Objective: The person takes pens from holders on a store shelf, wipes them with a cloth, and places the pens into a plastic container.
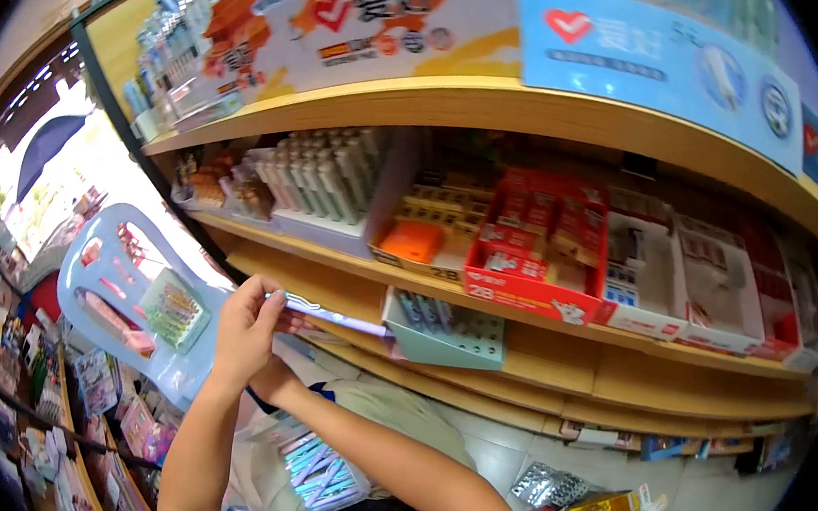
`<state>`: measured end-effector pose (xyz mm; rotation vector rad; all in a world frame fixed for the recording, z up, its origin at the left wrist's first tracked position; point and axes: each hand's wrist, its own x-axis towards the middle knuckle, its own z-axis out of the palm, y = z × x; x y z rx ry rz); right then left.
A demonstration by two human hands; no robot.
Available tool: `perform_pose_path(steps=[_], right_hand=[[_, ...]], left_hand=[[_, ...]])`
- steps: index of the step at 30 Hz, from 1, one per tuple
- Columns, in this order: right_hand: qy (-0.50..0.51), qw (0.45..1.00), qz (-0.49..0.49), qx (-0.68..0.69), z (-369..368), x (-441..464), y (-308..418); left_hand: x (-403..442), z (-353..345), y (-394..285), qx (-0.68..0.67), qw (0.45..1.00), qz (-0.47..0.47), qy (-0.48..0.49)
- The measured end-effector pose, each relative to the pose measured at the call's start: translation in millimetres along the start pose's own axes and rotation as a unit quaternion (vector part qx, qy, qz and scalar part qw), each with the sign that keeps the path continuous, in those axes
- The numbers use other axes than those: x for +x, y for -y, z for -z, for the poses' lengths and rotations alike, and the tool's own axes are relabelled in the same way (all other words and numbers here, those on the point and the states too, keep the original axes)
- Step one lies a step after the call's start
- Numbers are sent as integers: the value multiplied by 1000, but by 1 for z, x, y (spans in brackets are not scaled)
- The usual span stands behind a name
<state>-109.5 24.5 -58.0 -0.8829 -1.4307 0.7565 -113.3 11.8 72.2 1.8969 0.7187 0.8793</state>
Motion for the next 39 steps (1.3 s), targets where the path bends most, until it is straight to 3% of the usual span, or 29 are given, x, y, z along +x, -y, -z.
perform_pose_path(steps=[2, 4, 6, 8, 11, 14, 23, 26, 29, 35, 39], right_hand=[[-6, 1000, -31, -1, -3, 2, -2], [-85, 985, -82, 125, -7, 5, 3], [-107, 935, -186, 282, 0, 5, 37], [-45, 954, -244, 167, 3, -1, -9], [-55, 880, -305, 359, 7, 1, 32], [40, 869, -330, 366, 5, 2, 29], [149, 885, -338, 285, -1, 13, 53], [160, 864, -370, 302, 0, 11, 40], [136, 855, -391, 313, 0, 11, 41], [155, 867, -351, 316, -4, 10, 37], [188, 854, -376, 305, -3, 13, 44]], left_hand=[[-13, 26, 8, -58, 998, 20, -13], [-29, 50, 22, -95, 995, 33, -23], [-48, 72, 38, -124, 991, 29, -38], [-66, 86, 52, -159, 984, 41, -75], [-86, 102, 77, -184, 974, 59, -114], [-96, 110, 93, -205, 968, 77, -127], [-89, 112, 103, -198, 970, 118, -79], [-84, 109, 100, -153, 976, 123, -91], [-80, 107, 107, -71, 990, 70, -99], [-79, 108, 122, -7, 987, 62, -150], [-76, 124, 115, -5, 974, 115, -193]])
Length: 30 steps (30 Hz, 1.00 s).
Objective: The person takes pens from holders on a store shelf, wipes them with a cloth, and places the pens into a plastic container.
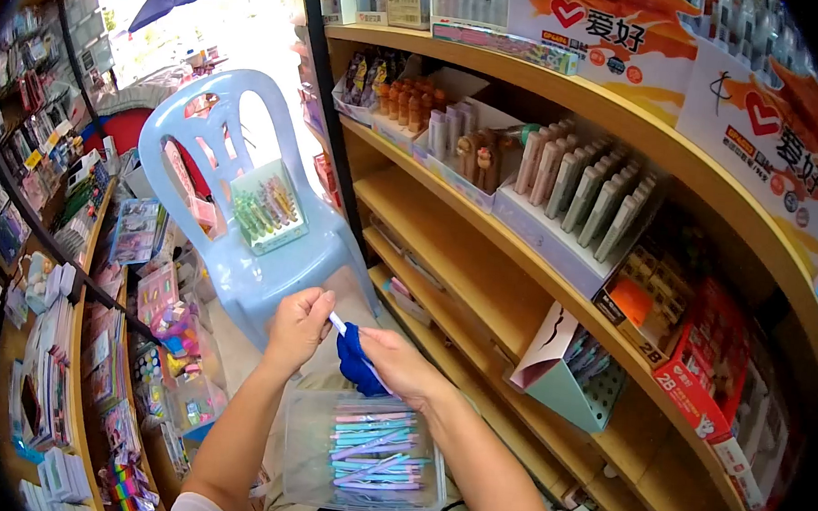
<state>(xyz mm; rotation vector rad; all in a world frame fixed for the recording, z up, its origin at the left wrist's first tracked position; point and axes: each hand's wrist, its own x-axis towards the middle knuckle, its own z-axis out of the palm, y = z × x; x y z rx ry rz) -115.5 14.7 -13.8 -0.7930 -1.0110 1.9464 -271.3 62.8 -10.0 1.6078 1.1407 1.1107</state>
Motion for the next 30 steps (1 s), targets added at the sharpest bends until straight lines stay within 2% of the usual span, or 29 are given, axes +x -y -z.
perform_pose_path(steps=[5, 8, 12, 15, 18, 21, 24, 30], right_hand=[[59, 998, 6, -17, 6, -1, 0], [26, 999, 1, -22, 0, -4, 3], [-24, 1000, -1, 19, 0, -5, 2], [-58, 997, 15, 47, 3, -3, -3], [-95, 993, 29, 57, -1, -3, -1], [-68, 996, 25, 41, 1, -4, 0], [-37, 999, 13, 21, 2, -5, 0], [-13, 1000, 24, 15, 4, -3, -3]], left_hand=[[5, 9, -5, -99, 993, 34, -51], [4, 4, -1, -156, 988, 11, 2], [-5, -10, -5, -129, 983, 24, 130], [-4, -16, -1, -127, 978, -46, 159], [-9, -21, -9, -129, 977, -50, 164], [-7, -19, -3, -113, 980, -91, 136], [1, -8, -2, -226, 974, -10, 34], [5, 7, -9, -270, 963, -11, 17]])
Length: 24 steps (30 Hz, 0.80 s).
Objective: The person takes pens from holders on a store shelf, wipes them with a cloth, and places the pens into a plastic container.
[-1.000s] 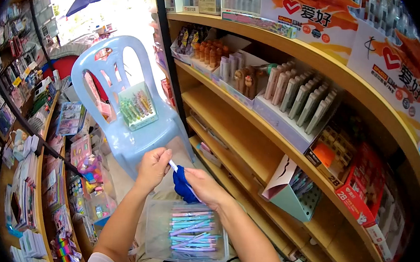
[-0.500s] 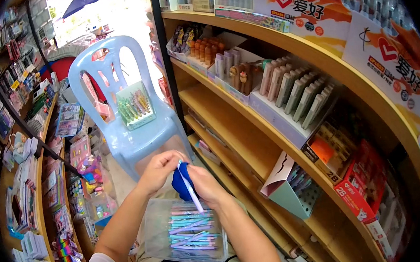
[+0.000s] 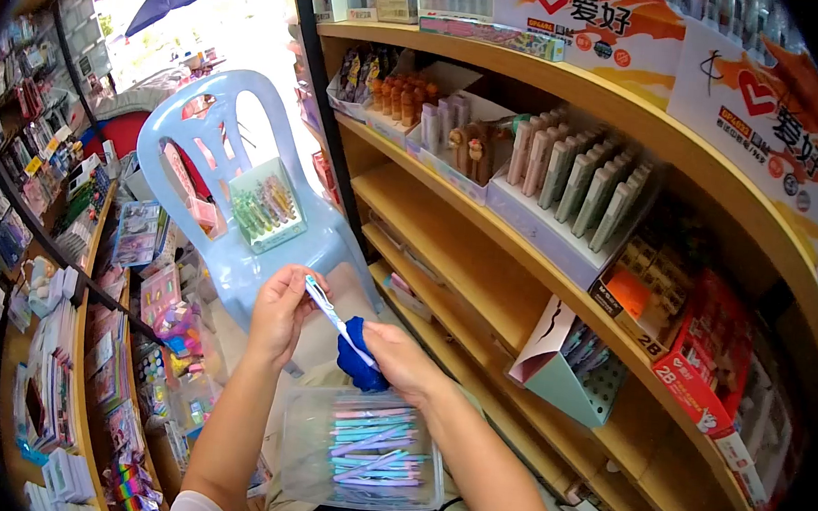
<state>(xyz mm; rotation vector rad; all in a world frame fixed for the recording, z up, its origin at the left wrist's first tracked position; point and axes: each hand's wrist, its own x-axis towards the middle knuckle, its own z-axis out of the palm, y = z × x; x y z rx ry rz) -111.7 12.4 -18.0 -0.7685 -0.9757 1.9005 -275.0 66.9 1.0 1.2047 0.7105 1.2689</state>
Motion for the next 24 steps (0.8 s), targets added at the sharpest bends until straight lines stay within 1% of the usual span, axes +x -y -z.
perform_pose_path(steps=[4, 7, 9, 11, 17, 20, 21, 23, 24], right_hand=[[0, 1000, 1, 10, 3, -1, 0], [-23, 1000, 0, 19, 1, -1, 0], [-41, 999, -5, 22, -3, -3, 4], [-36, 999, -1, 23, -1, -2, 2], [-36, 999, 8, 40, 2, -1, -1], [-62, 997, 24, 51, 1, -1, -1], [-76, 995, 30, 54, 0, -1, 0], [-115, 991, 34, 61, 1, 0, 0], [-134, 988, 36, 65, 2, 1, -1]], left_hand=[[-4, -9, 3, -46, 998, 30, -9], [-11, -15, 13, -17, 998, 55, 18], [-17, -21, 13, 4, 998, 52, 28], [-19, -24, 14, 11, 998, 48, 28], [-25, -27, 18, -6, 999, 47, -6], [-29, -30, 24, 74, 993, -53, -77], [-32, -31, 22, 144, 982, -106, -56], [-42, -31, 8, 279, 937, -210, -12], [-47, -31, 2, 321, 921, -219, 36]])
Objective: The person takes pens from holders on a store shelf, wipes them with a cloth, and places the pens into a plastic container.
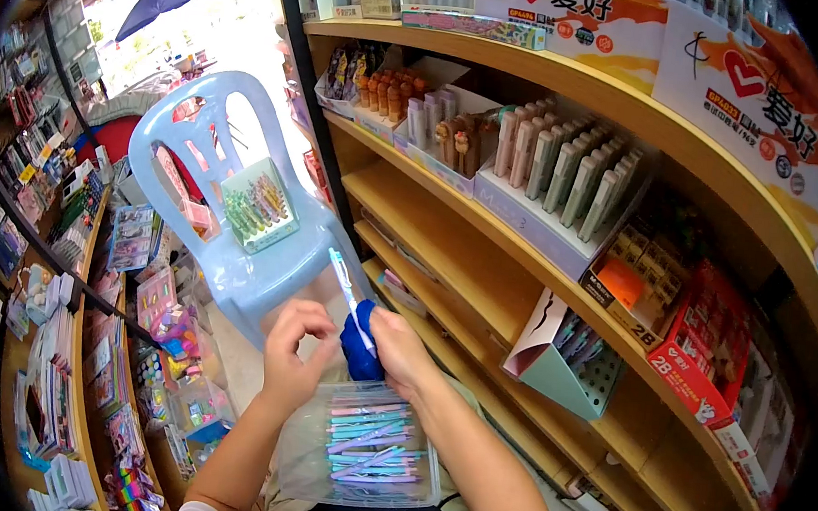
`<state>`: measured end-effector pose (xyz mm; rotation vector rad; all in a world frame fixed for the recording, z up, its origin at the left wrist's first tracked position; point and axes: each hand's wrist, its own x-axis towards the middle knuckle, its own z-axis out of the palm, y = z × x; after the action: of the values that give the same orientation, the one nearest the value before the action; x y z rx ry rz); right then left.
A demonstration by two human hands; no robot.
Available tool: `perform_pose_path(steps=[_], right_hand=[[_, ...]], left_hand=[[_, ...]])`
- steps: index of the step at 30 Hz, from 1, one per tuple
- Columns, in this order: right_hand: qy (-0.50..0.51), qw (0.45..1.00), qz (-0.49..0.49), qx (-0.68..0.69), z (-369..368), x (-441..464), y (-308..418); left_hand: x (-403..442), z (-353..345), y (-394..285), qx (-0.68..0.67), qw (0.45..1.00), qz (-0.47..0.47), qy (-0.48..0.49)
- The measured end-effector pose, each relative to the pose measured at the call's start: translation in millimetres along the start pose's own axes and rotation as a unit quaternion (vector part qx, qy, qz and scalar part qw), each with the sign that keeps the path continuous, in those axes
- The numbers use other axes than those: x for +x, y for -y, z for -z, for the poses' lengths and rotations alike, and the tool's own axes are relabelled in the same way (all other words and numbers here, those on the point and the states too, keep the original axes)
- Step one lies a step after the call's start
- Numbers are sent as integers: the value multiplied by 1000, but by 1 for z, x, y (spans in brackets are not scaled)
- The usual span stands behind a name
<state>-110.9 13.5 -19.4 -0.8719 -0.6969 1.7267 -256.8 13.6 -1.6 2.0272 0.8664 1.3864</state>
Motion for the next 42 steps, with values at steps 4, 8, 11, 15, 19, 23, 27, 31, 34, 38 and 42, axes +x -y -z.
perform_pose_path(steps=[4, 8, 11, 15, 19, 23, 27, 31, 34, 38, 42], right_hand=[[-4, 1000, 30, 1, 2, 2, -1], [-9, 999, 42, 5, 3, 4, -4], [-22, 998, 51, 8, 3, 3, -3], [-37, 998, 38, 17, -1, 0, 1], [-35, 998, 29, 38, 0, 1, 1], [-26, 998, 32, 38, -1, 0, 3], [-15, 998, 40, 38, 1, 2, 2], [-15, 999, 37, 23, 0, 5, -2], [-19, 999, 43, 20, 0, 5, -3], [-12, 999, 50, 16, -1, 4, -3], [-29, 999, 31, 29, 0, 1, 0]], left_hand=[[-4, -1, -20, 116, 984, -99, 88], [-3, -9, -16, 150, 979, -109, 87], [-2, -12, -13, 150, 978, -116, 83], [3, -4, -10, 136, 985, -102, 36], [0, 22, 30, 139, 990, -10, -35], [-26, 61, 111, 323, 942, 93, -4], [-45, 66, 137, 363, 924, 115, -11], [-17, 51, 103, -32, 937, 348, 0], [7, 16, 70, -109, 978, 156, -86], [32, -14, 28, -224, 957, 175, -54], [32, -20, 18, -279, 940, 197, -17]])
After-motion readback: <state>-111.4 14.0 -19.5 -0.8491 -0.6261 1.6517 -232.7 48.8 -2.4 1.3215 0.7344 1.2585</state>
